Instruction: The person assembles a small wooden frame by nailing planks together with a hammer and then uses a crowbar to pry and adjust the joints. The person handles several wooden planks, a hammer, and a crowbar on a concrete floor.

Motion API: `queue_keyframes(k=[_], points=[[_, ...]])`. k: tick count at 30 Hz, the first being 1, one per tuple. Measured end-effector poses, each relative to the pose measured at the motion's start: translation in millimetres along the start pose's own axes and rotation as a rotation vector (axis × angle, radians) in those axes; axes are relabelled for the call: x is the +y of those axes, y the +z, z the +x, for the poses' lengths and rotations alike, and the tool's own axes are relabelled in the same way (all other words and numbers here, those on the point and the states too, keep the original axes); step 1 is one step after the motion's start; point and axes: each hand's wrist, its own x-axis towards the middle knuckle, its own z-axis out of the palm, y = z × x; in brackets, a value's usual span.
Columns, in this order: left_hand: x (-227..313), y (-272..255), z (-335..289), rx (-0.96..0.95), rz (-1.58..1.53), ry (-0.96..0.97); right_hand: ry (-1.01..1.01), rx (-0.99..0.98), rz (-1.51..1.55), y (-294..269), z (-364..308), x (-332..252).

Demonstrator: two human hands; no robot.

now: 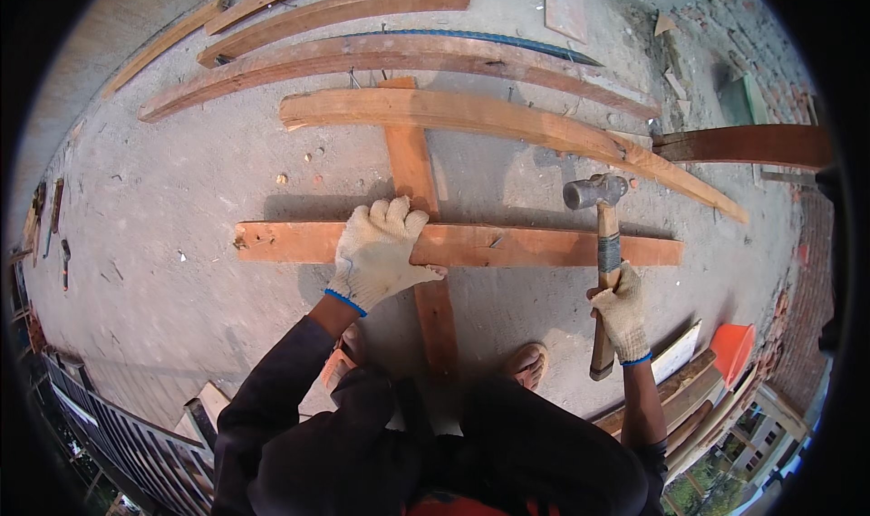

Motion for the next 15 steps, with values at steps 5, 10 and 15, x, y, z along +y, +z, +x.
queue_keyframes(k=[5, 10, 15], points=[[-28, -30, 3, -0.229, -0.025, -0.006, 0.15, -0.052, -0.046, 21, -57, 31], [-46, -49, 16, -0.481, -0.161, -0.112, 0.064, -0.022, -0.084, 28, -83, 53], [-35, -44, 14, 0.034, 0.195, -0.058, -0.14, 0.078, -0.292, 33, -93, 37]])
